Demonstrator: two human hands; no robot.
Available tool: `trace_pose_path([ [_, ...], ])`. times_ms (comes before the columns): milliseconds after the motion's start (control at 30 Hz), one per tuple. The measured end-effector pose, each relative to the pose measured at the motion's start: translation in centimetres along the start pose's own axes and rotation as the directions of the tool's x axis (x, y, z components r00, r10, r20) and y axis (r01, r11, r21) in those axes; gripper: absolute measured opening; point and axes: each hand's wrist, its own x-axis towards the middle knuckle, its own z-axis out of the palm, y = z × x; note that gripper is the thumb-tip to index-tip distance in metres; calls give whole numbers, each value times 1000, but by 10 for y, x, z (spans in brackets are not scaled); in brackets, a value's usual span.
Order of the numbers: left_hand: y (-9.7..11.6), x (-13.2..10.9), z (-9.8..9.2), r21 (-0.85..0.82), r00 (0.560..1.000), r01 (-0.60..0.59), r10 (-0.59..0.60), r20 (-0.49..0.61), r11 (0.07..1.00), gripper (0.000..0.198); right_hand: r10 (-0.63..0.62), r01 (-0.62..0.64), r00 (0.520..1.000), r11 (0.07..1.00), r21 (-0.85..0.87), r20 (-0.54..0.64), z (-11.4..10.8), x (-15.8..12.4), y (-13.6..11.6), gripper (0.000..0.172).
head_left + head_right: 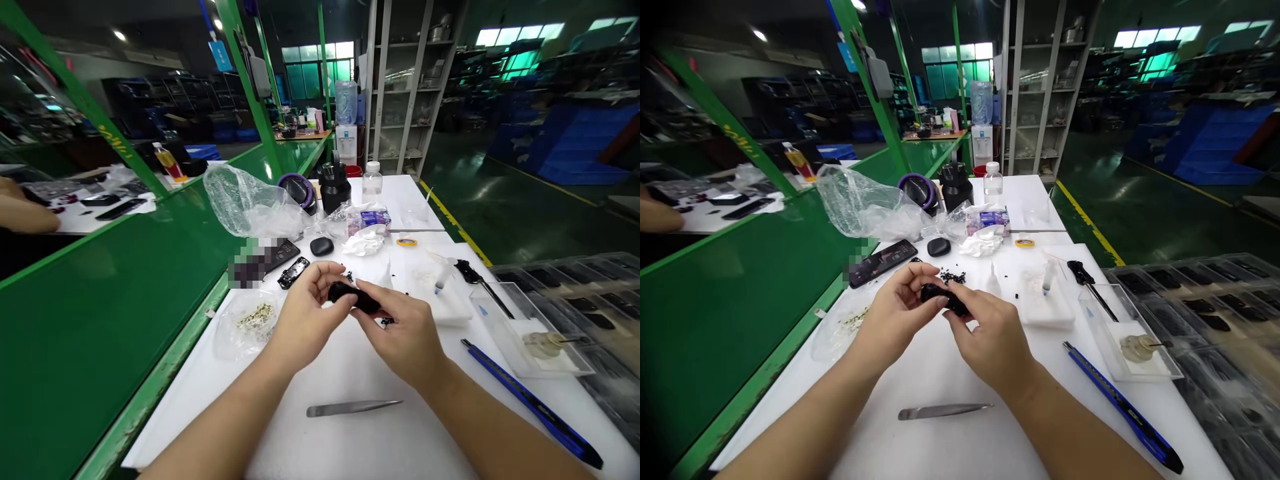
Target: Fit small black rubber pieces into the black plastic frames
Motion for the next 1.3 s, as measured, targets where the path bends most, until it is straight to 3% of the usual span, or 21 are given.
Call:
trace_pose_path([
  [67, 15, -6, -20, 309, 995, -101, 88, 55, 946, 50, 18, -17, 999, 1000, 18, -37, -5, 1, 1, 38],
  [100, 19, -7, -35, 474, 992, -121, 95, 78, 872, 47, 33, -32, 998, 999, 24, -49, -7, 1, 1, 39],
  [133, 21, -8, -52, 627, 993, -104, 112, 26, 772, 31, 50, -48, 997, 998, 31, -54, -9, 2, 0, 40],
  [200, 17, -7, -89, 848, 982, 101, 86, -170, 520, 22, 74, -72, 996, 996, 49, -51, -11, 2, -1, 41],
  [267, 4, -6, -121, 921, 977, 213, -95, -193, 325, 23, 82, -80, 996, 994, 71, -19, -11, 3, -3, 41],
  [333, -11, -5, -140, 917, 963, 205, -236, -128, 341, 24, 86, -88, 996, 993, 83, 28, -9, 2, -5, 42],
  [400, -21, -4, -146, 908, 963, 200, -246, -112, 369, 27, 77, -85, 993, 993, 79, 89, -8, 0, -6, 42],
  [500, -28, -2, -140, 910, 969, 195, -214, -122, 365, 27, 60, -71, 984, 996, 61, 167, -7, -2, -5, 42],
  [833, -31, 3, -138, 890, 937, 298, -282, -205, 344, 20, 119, -125, 970, 992, 13, 210, -11, 2, 3, 42],
  [1067, -18, -9, -144, 850, 934, 346, -231, -272, 397, 39, 119, -128, 961, 992, 20, 250, -12, 0, 0, 44],
  [1200, -12, -18, -141, 824, 942, 335, -192, -276, 457, 43, 126, -136, 957, 990, 19, 261, -13, -1, -2, 44],
  [1300, -6, -24, -124, 704, 960, 276, -149, -239, 655, 40, 136, -148, 958, 989, 27, 252, -14, 0, -4, 43],
])
